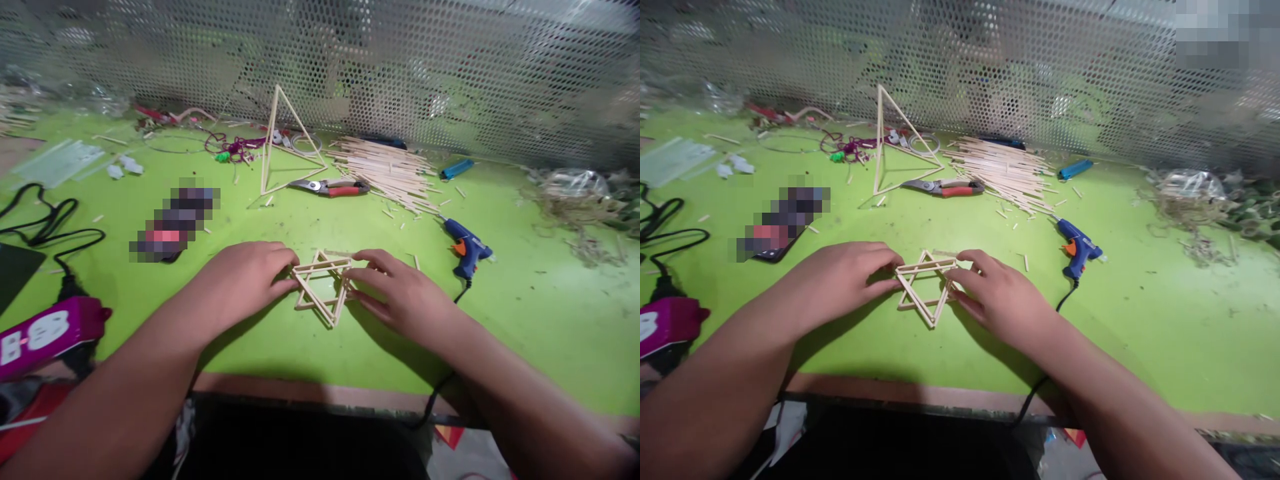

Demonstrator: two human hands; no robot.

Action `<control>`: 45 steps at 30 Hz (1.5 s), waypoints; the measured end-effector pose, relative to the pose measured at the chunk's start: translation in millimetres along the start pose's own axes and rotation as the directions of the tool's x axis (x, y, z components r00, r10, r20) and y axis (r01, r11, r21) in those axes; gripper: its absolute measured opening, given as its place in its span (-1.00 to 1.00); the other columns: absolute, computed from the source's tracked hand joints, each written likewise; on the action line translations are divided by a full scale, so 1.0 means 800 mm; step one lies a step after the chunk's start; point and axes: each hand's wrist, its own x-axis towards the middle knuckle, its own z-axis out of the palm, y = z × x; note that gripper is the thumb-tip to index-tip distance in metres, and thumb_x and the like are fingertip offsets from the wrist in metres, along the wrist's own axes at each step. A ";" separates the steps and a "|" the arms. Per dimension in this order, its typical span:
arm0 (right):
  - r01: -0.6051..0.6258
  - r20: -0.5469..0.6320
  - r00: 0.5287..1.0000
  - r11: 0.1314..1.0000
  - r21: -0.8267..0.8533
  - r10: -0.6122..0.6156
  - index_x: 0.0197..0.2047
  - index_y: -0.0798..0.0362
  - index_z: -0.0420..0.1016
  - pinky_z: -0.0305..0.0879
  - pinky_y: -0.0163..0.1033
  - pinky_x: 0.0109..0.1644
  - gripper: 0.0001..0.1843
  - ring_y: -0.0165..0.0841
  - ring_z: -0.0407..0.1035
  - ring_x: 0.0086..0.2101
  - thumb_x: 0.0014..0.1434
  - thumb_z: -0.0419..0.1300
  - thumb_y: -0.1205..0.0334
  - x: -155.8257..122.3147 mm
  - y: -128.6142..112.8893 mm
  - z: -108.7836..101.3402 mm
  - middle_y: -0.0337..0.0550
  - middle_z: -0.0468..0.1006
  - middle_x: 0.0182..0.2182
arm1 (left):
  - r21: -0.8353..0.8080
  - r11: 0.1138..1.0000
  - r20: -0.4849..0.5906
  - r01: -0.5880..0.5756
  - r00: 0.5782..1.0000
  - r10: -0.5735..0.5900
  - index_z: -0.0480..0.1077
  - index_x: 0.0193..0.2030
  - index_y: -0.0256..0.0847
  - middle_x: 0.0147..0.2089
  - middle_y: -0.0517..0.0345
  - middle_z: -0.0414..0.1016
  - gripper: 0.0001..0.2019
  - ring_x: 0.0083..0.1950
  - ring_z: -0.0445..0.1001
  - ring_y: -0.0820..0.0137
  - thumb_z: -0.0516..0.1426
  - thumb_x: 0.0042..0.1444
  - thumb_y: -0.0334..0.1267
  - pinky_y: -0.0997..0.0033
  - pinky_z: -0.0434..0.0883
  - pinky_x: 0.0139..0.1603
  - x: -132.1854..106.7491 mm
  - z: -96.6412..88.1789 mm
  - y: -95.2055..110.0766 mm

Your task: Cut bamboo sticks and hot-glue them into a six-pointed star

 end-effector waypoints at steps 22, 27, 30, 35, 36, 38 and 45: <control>0.489 -0.011 0.858 0.823 -0.288 -0.514 0.17 0.15 0.70 0.67 0.14 0.23 -0.72 -0.01 0.67 0.12 0.59 0.16 0.39 0.017 -0.002 -0.014 0.06 0.78 0.17 | -0.114 0.993 0.005 -0.016 1.000 0.017 0.62 0.02 -0.08 0.00 0.10 0.70 -0.86 -0.05 0.62 0.16 0.32 0.41 -0.15 0.20 0.37 -0.13 0.011 0.006 -0.009; 0.530 0.012 0.835 0.799 -0.283 -0.550 0.18 0.14 0.71 0.70 0.15 0.18 -0.70 -0.03 0.70 0.09 0.56 0.17 0.45 0.017 -0.003 -0.014 0.08 0.80 0.14 | -0.144 0.989 -0.006 -0.019 1.000 0.018 0.62 0.02 -0.08 0.00 0.08 0.70 -0.85 -0.03 0.62 0.14 0.31 0.41 -0.13 0.20 0.39 -0.10 0.012 0.004 -0.009; 0.532 0.012 0.835 0.802 -0.274 -0.550 0.19 0.13 0.71 0.70 0.16 0.19 -0.69 -0.03 0.70 0.11 0.54 0.18 0.46 0.015 -0.001 -0.015 0.08 0.80 0.15 | -0.138 0.990 -0.003 -0.010 1.000 0.009 0.62 0.02 -0.08 0.00 0.08 0.70 -0.85 -0.04 0.62 0.14 0.31 0.41 -0.12 0.20 0.37 -0.12 0.011 0.004 -0.009; 0.525 0.004 0.837 0.801 -0.288 -0.547 0.18 0.18 0.70 0.70 0.14 0.20 -0.70 -0.02 0.71 0.09 0.57 0.16 0.43 0.017 -0.003 -0.013 0.09 0.80 0.12 | -0.163 0.987 0.000 -0.002 1.000 0.002 0.63 0.02 -0.07 -0.01 0.10 0.71 -0.84 -0.07 0.61 0.17 0.32 0.39 -0.12 0.23 0.35 -0.16 0.013 0.005 -0.010; 0.531 0.001 0.832 0.795 -0.292 -0.555 0.18 0.19 0.70 0.70 0.13 0.20 -0.71 -0.02 0.71 0.10 0.57 0.16 0.42 0.018 -0.004 -0.011 0.10 0.80 0.11 | -0.163 0.987 -0.001 -0.002 1.000 0.002 0.62 0.02 -0.07 -0.01 0.10 0.71 -0.84 -0.07 0.61 0.17 0.32 0.39 -0.12 0.23 0.35 -0.16 0.013 0.005 -0.010; 0.554 -0.011 0.813 0.779 -0.295 -0.582 0.17 0.20 0.70 0.71 0.12 0.18 -0.73 -0.02 0.71 0.09 0.56 0.19 0.42 0.019 -0.006 -0.007 0.11 0.81 0.09 | -0.160 0.987 -0.002 0.000 1.000 0.000 0.62 0.01 -0.07 -0.01 0.10 0.70 -0.85 -0.06 0.61 0.16 0.32 0.39 -0.12 0.24 0.35 -0.15 0.013 0.006 -0.011; 0.582 -0.018 0.792 0.763 -0.281 -0.610 0.21 0.14 0.70 0.72 0.10 0.18 -0.69 -0.07 0.70 0.12 0.55 0.19 0.43 0.010 -0.005 -0.007 0.07 0.80 0.14 | -0.169 0.986 0.014 0.015 1.000 -0.013 0.62 0.03 -0.08 0.00 0.10 0.69 -0.84 -0.06 0.60 0.16 0.32 0.40 -0.13 0.23 0.33 -0.14 0.013 0.003 -0.010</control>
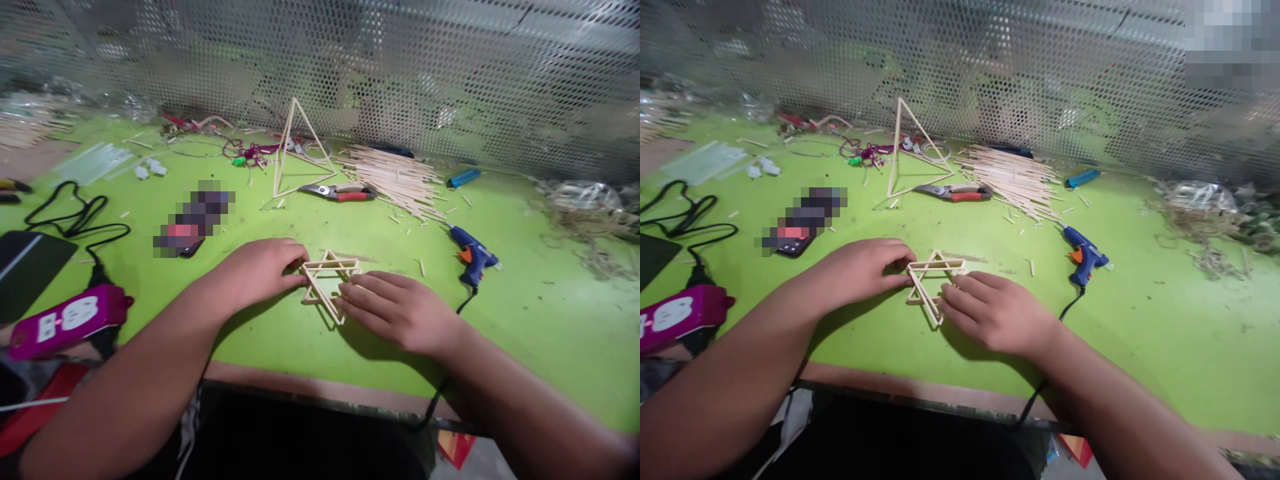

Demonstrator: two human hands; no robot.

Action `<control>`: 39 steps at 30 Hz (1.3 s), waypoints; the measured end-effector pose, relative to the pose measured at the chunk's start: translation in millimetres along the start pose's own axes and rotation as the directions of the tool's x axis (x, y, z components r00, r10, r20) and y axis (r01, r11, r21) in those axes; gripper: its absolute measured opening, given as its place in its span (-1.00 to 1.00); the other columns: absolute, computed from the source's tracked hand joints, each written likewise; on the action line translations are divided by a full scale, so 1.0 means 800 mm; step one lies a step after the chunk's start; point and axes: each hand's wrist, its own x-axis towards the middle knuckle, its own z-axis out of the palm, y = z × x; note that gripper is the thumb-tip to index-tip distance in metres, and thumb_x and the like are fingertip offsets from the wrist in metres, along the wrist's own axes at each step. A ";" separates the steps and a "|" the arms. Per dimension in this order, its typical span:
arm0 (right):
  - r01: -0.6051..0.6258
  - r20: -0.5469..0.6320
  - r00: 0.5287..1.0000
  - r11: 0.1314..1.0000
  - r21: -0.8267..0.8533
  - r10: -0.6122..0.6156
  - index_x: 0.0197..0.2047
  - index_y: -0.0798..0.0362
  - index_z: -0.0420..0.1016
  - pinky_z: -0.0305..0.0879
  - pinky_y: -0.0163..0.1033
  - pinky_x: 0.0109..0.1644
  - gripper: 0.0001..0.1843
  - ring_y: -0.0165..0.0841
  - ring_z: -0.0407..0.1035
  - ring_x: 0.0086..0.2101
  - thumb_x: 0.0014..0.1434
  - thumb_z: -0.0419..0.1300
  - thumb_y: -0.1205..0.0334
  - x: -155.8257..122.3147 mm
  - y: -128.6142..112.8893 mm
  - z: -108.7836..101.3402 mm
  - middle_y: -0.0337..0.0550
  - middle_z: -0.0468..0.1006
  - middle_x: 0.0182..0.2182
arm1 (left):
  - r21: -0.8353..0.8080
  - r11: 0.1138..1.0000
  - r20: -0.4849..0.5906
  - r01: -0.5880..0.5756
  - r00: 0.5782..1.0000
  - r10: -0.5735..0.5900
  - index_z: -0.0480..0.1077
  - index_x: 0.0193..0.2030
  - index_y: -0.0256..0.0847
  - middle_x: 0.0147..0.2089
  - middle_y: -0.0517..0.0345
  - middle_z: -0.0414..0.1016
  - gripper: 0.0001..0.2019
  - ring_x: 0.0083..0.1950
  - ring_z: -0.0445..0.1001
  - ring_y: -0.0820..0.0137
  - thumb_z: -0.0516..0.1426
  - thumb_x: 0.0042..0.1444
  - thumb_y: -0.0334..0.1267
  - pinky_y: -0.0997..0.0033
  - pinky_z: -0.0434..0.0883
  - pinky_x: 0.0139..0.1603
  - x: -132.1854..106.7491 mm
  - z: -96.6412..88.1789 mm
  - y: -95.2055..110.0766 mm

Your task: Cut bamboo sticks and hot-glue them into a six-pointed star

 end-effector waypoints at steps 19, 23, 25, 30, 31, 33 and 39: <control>-0.170 0.032 0.985 0.984 0.042 0.169 0.30 0.16 0.61 0.58 0.02 -0.03 -0.70 -0.17 0.59 -0.17 0.60 0.21 0.35 0.016 -0.011 0.013 -0.01 0.77 -0.12 | 0.104 0.994 -0.056 -0.028 0.998 0.034 0.58 -0.04 -0.10 -0.04 0.08 0.68 -0.82 -0.08 0.61 0.14 0.30 0.45 -0.05 0.20 0.28 -0.21 -0.004 0.006 0.007; -0.185 0.062 0.982 0.978 0.092 0.180 0.32 0.08 0.61 0.57 -0.01 -0.01 -0.67 -0.19 0.59 -0.16 0.61 0.16 0.37 0.021 -0.011 0.015 -0.03 0.76 -0.11 | 0.101 0.995 -0.070 -0.004 0.997 0.011 0.54 -0.03 -0.09 -0.05 0.09 0.69 -0.81 -0.08 0.62 0.12 0.30 0.43 -0.04 0.19 0.29 -0.22 -0.005 0.006 0.009; -0.195 0.068 0.980 0.974 0.115 0.188 0.34 0.06 0.61 0.58 0.00 0.02 -0.66 -0.18 0.61 -0.13 0.62 0.16 0.36 0.023 -0.011 0.018 -0.04 0.77 -0.09 | 0.089 0.996 -0.072 0.002 0.997 0.005 0.53 -0.02 -0.09 -0.04 0.09 0.70 -0.81 -0.07 0.63 0.13 0.31 0.43 -0.05 0.20 0.29 -0.23 -0.005 0.006 0.008; -0.205 0.007 0.978 0.967 0.154 0.207 0.36 0.08 0.57 0.63 0.07 0.14 -0.63 -0.12 0.65 0.00 0.59 0.16 0.40 0.020 -0.010 0.012 0.02 0.79 0.05 | 0.057 0.998 -0.078 0.003 0.997 0.002 0.53 0.00 -0.08 -0.03 0.09 0.70 -0.81 -0.09 0.62 0.14 0.29 0.44 -0.04 0.20 0.29 -0.23 -0.002 0.008 0.006; -0.220 -0.028 0.974 0.962 0.161 0.227 0.36 0.08 0.57 0.63 0.09 0.18 -0.63 -0.09 0.64 0.05 0.57 0.18 0.41 0.017 -0.009 0.007 0.04 0.78 0.08 | 0.059 0.998 -0.081 0.010 0.997 -0.005 0.52 0.00 -0.08 -0.03 0.08 0.70 -0.81 -0.10 0.62 0.14 0.28 0.45 -0.04 0.20 0.28 -0.23 -0.002 0.008 0.007; -0.286 -0.082 0.950 0.943 0.168 0.303 0.32 0.07 0.59 0.63 0.12 0.18 -0.65 -0.05 0.63 0.09 0.54 0.22 0.40 0.007 -0.005 -0.005 0.08 0.77 0.11 | 0.068 0.997 -0.087 0.039 0.996 -0.033 0.50 -0.01 -0.08 -0.05 0.07 0.69 -0.82 -0.13 0.60 0.13 0.25 0.46 -0.05 0.20 0.26 -0.26 -0.002 0.007 0.008; -0.562 0.120 0.823 0.827 0.030 0.555 0.20 0.08 0.66 0.65 0.16 0.00 -0.71 0.01 0.66 -0.06 0.56 0.22 0.17 -0.020 0.007 -0.021 0.12 0.78 -0.02 | 0.101 0.994 -0.029 0.047 0.999 -0.044 0.42 -0.12 -0.06 -0.14 0.11 0.65 -0.96 -0.21 0.54 0.18 0.15 0.32 -0.26 0.16 0.26 -0.27 -0.023 -0.010 0.023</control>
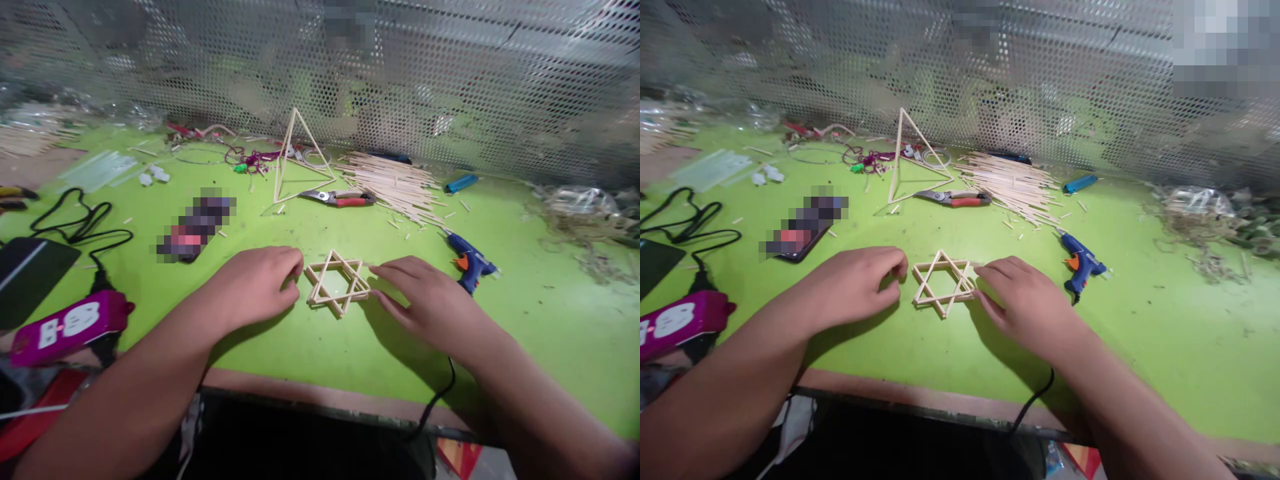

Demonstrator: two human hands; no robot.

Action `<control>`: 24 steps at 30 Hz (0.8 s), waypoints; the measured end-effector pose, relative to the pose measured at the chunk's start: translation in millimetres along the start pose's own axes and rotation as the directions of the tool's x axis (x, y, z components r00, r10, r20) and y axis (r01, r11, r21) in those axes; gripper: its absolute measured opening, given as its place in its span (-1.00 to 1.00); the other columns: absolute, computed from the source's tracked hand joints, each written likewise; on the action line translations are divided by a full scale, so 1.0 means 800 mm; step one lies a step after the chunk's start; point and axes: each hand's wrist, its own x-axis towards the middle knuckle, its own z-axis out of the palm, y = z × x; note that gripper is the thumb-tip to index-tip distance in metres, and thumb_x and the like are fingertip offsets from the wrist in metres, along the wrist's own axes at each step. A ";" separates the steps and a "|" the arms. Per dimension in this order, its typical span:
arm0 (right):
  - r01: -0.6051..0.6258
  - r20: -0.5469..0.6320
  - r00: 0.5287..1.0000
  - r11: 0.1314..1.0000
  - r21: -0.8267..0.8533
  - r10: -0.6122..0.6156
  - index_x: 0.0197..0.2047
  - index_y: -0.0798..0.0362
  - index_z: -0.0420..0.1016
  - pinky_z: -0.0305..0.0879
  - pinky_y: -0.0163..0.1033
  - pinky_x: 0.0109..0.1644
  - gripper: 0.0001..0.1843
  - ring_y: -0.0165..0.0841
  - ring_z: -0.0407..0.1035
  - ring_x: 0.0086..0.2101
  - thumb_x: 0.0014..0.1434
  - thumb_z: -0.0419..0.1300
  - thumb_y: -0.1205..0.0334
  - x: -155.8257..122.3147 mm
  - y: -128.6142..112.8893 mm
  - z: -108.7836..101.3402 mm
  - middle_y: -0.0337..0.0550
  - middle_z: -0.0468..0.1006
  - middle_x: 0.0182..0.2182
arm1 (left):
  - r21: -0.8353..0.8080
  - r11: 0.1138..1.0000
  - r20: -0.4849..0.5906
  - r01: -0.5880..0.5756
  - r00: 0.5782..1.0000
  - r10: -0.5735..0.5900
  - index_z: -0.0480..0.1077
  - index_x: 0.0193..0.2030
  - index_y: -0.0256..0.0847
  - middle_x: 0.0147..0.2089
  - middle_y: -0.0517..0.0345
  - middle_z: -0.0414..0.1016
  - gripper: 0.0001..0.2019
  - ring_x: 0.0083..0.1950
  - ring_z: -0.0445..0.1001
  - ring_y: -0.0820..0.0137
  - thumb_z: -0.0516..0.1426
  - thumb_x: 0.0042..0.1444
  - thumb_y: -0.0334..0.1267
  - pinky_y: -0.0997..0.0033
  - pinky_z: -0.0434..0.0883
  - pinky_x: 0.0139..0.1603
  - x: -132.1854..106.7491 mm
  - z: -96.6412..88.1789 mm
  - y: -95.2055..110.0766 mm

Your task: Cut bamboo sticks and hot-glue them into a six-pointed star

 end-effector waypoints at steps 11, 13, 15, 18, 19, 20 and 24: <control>-0.153 0.208 0.965 0.987 -0.043 0.159 -0.13 0.03 0.68 0.40 -0.07 -0.18 -0.76 -0.15 0.57 -0.23 0.54 0.28 0.10 0.003 -0.018 0.020 -0.05 0.70 -0.21 | 0.150 0.988 0.065 -0.041 0.997 0.032 0.54 -0.06 -0.07 -0.08 0.06 0.72 -0.74 -0.14 0.66 0.06 0.30 0.39 0.06 0.16 0.26 -0.29 -0.001 0.017 0.024; -0.164 0.227 0.960 0.986 -0.031 0.167 -0.14 0.03 0.69 0.38 -0.08 -0.16 -0.76 -0.17 0.56 -0.21 0.56 0.25 0.15 0.004 -0.019 0.023 -0.05 0.69 -0.20 | 0.163 0.985 0.042 -0.048 0.998 0.042 0.56 -0.03 -0.07 -0.09 0.08 0.72 -0.84 -0.17 0.66 0.09 0.26 0.43 -0.07 0.17 0.22 -0.31 0.001 0.019 0.020; -0.169 0.237 0.957 0.986 -0.015 0.167 -0.13 0.03 0.72 0.37 -0.08 -0.12 -0.73 -0.17 0.56 -0.18 0.57 0.22 0.19 0.006 -0.020 0.024 -0.04 0.70 -0.18 | 0.166 0.984 0.017 -0.057 0.998 0.055 0.57 -0.04 -0.07 -0.11 0.10 0.71 -0.88 -0.19 0.65 0.11 0.24 0.44 -0.13 0.17 0.19 -0.32 0.001 0.020 0.015; -0.185 0.236 0.955 0.983 0.005 0.178 -0.10 0.03 0.74 0.39 -0.06 -0.10 -0.69 -0.14 0.58 -0.16 0.60 0.19 0.15 0.007 -0.021 0.024 -0.02 0.71 -0.16 | 0.143 0.988 -0.014 -0.056 0.998 0.059 0.58 -0.08 -0.07 -0.12 0.13 0.71 -0.88 -0.20 0.63 0.12 0.25 0.43 -0.12 0.18 0.18 -0.32 0.002 0.020 0.009; -0.191 0.233 0.955 0.982 0.011 0.183 -0.08 0.03 0.75 0.40 -0.05 -0.10 -0.68 -0.12 0.59 -0.15 0.60 0.18 0.13 0.008 -0.022 0.023 -0.01 0.72 -0.15 | 0.128 0.991 -0.020 -0.051 0.998 0.054 0.58 -0.08 -0.06 -0.12 0.13 0.72 -0.87 -0.21 0.63 0.13 0.26 0.43 -0.10 0.19 0.18 -0.32 0.002 0.020 0.009; -0.196 0.228 0.956 0.980 0.018 0.187 -0.06 0.03 0.75 0.41 -0.04 -0.10 -0.67 -0.11 0.59 -0.15 0.61 0.18 0.11 0.007 -0.022 0.022 -0.01 0.73 -0.15 | 0.113 0.993 -0.026 -0.043 0.999 0.046 0.58 -0.08 -0.06 -0.11 0.14 0.72 -0.85 -0.21 0.62 0.14 0.27 0.42 -0.07 0.19 0.19 -0.32 0.002 0.018 0.009; -0.202 0.163 0.968 0.978 0.052 0.192 0.03 0.05 0.75 0.47 0.00 -0.07 -0.64 -0.05 0.64 -0.11 0.61 0.15 0.05 0.005 -0.022 0.018 0.06 0.77 -0.03 | 0.092 0.996 -0.048 -0.005 0.999 0.009 0.60 -0.03 -0.04 -0.10 0.14 0.75 -0.82 -0.24 0.62 0.15 0.25 0.37 -0.06 0.21 0.22 -0.31 -0.005 0.011 0.015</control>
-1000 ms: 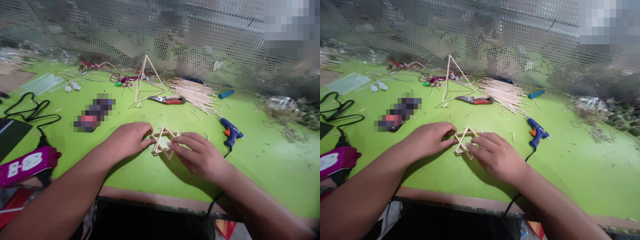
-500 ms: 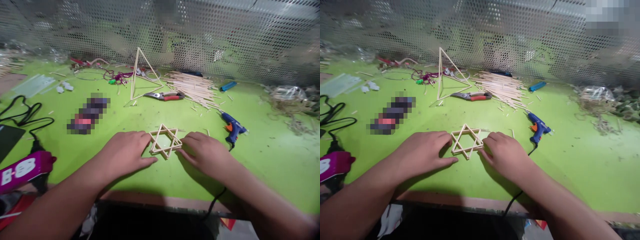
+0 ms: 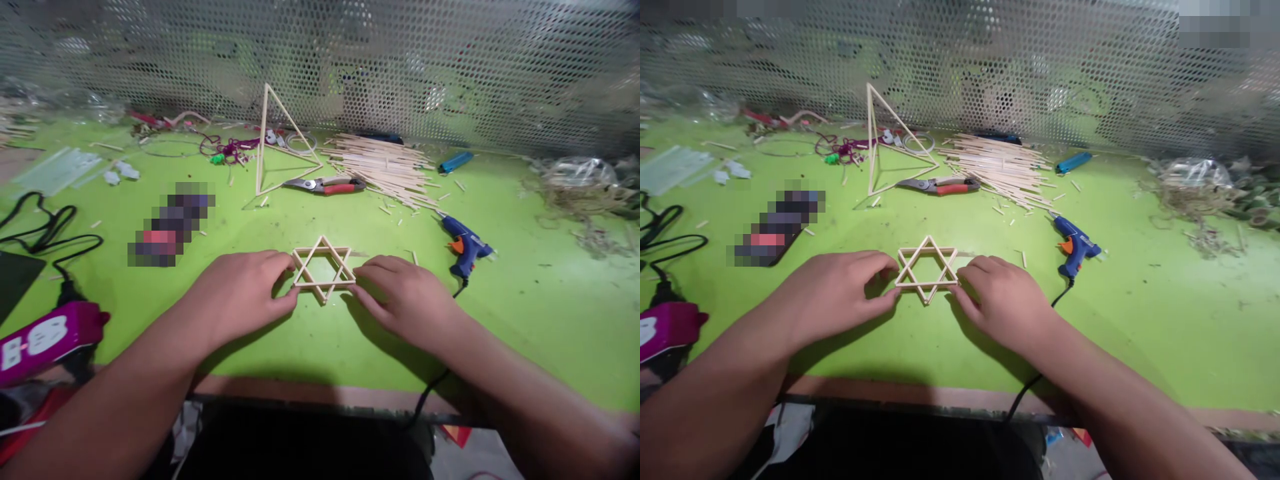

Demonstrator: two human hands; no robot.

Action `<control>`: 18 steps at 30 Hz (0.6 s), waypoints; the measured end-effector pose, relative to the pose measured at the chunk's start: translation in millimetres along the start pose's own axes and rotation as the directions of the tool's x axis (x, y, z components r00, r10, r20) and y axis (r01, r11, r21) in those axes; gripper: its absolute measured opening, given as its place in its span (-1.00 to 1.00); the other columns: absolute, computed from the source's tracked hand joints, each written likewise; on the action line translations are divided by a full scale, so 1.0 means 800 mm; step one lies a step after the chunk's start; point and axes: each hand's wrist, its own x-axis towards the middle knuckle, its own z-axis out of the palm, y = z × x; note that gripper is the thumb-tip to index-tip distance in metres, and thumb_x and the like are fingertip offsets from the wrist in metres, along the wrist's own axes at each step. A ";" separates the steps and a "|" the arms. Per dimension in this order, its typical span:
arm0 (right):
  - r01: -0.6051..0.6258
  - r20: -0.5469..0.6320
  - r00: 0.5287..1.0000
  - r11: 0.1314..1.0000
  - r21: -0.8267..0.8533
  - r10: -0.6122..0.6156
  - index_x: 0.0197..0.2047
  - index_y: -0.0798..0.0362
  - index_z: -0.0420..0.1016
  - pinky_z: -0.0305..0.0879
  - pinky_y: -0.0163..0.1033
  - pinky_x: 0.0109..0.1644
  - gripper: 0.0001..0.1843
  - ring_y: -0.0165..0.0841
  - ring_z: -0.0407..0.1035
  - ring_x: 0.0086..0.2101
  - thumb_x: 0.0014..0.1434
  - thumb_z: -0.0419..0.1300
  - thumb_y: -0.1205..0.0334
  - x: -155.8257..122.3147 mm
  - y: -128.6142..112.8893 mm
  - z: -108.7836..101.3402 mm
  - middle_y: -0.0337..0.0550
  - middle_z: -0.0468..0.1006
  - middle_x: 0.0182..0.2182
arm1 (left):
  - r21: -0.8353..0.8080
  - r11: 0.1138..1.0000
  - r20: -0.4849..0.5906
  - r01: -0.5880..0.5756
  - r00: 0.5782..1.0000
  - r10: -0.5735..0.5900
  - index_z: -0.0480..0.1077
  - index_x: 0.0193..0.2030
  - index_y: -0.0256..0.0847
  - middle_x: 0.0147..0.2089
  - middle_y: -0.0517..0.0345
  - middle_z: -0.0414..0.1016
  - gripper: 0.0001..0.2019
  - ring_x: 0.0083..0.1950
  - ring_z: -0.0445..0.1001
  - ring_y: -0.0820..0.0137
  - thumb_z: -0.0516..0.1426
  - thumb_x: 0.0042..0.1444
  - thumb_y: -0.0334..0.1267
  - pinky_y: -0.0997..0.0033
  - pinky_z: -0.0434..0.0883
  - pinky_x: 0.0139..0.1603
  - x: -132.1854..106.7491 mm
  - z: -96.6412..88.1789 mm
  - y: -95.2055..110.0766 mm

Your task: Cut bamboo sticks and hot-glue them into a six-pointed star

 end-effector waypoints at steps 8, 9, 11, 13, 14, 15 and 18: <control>0.035 -0.060 0.998 0.999 0.008 -0.034 0.02 0.06 0.75 0.53 0.01 -0.06 -0.64 -0.05 0.68 -0.11 0.60 0.15 0.07 0.001 -0.002 0.007 0.10 0.80 0.00 | 0.018 1.000 -0.055 -0.022 0.998 0.023 0.65 -0.13 -0.04 -0.16 0.14 0.78 -0.80 -0.24 0.65 0.10 0.29 0.37 0.00 0.21 0.17 -0.31 -0.003 0.001 -0.001; 0.038 -0.062 0.997 0.999 0.007 -0.037 0.01 0.06 0.75 0.53 0.00 -0.06 -0.64 -0.06 0.68 -0.12 0.61 0.15 0.07 0.001 -0.002 0.008 0.10 0.80 -0.02 | 0.017 1.000 -0.061 -0.024 0.998 0.025 0.65 -0.12 -0.03 -0.15 0.15 0.78 -0.80 -0.24 0.65 0.11 0.29 0.38 0.00 0.22 0.17 -0.31 -0.002 0.003 -0.002; 0.038 -0.062 0.997 0.999 0.011 -0.037 -0.01 0.05 0.75 0.52 -0.01 -0.06 -0.64 -0.07 0.68 -0.13 0.61 0.15 0.08 0.001 -0.002 0.010 0.09 0.80 -0.03 | 0.018 0.999 -0.069 -0.030 0.997 0.031 0.67 -0.10 -0.02 -0.16 0.17 0.78 -0.81 -0.26 0.63 0.14 0.29 0.40 -0.01 0.23 0.16 -0.33 -0.001 0.005 -0.004; 0.038 -0.058 0.998 0.999 0.018 -0.037 -0.02 0.05 0.75 0.50 -0.02 -0.07 -0.65 -0.08 0.67 -0.13 0.61 0.16 0.09 0.002 -0.002 0.010 0.08 0.80 -0.04 | 0.027 0.999 -0.076 -0.042 0.996 0.044 0.67 -0.10 -0.02 -0.16 0.18 0.77 -0.81 -0.27 0.63 0.17 0.28 0.42 -0.02 0.23 0.15 -0.34 -0.001 0.007 -0.005; 0.039 -0.056 0.998 0.999 0.022 -0.038 -0.02 0.05 0.75 0.49 -0.03 -0.07 -0.67 -0.08 0.67 -0.13 0.60 0.17 0.10 0.002 -0.002 0.010 0.07 0.80 -0.05 | 0.033 0.998 -0.077 -0.048 0.996 0.050 0.68 -0.10 -0.03 -0.17 0.18 0.77 -0.81 -0.27 0.63 0.17 0.28 0.43 -0.03 0.23 0.16 -0.34 0.000 0.007 -0.006; 0.042 -0.057 0.998 0.999 0.023 -0.041 -0.02 0.05 0.75 0.49 -0.03 -0.07 -0.68 -0.08 0.67 -0.13 0.60 0.17 0.11 0.002 -0.002 0.010 0.07 0.80 -0.05 | 0.038 0.998 -0.076 -0.054 0.995 0.057 0.68 -0.10 -0.03 -0.17 0.18 0.76 -0.81 -0.26 0.63 0.17 0.28 0.44 -0.03 0.23 0.16 -0.34 0.000 0.008 -0.006; 0.051 -0.065 0.997 0.998 0.022 -0.049 -0.04 0.06 0.75 0.47 -0.04 -0.09 -0.69 -0.09 0.66 -0.15 0.60 0.18 0.14 0.002 -0.003 0.010 0.06 0.80 -0.06 | 0.053 0.997 -0.063 -0.062 0.996 0.066 0.69 -0.09 -0.03 -0.16 0.16 0.76 -0.79 -0.25 0.64 0.17 0.26 0.47 -0.03 0.23 0.16 -0.34 0.000 0.008 -0.006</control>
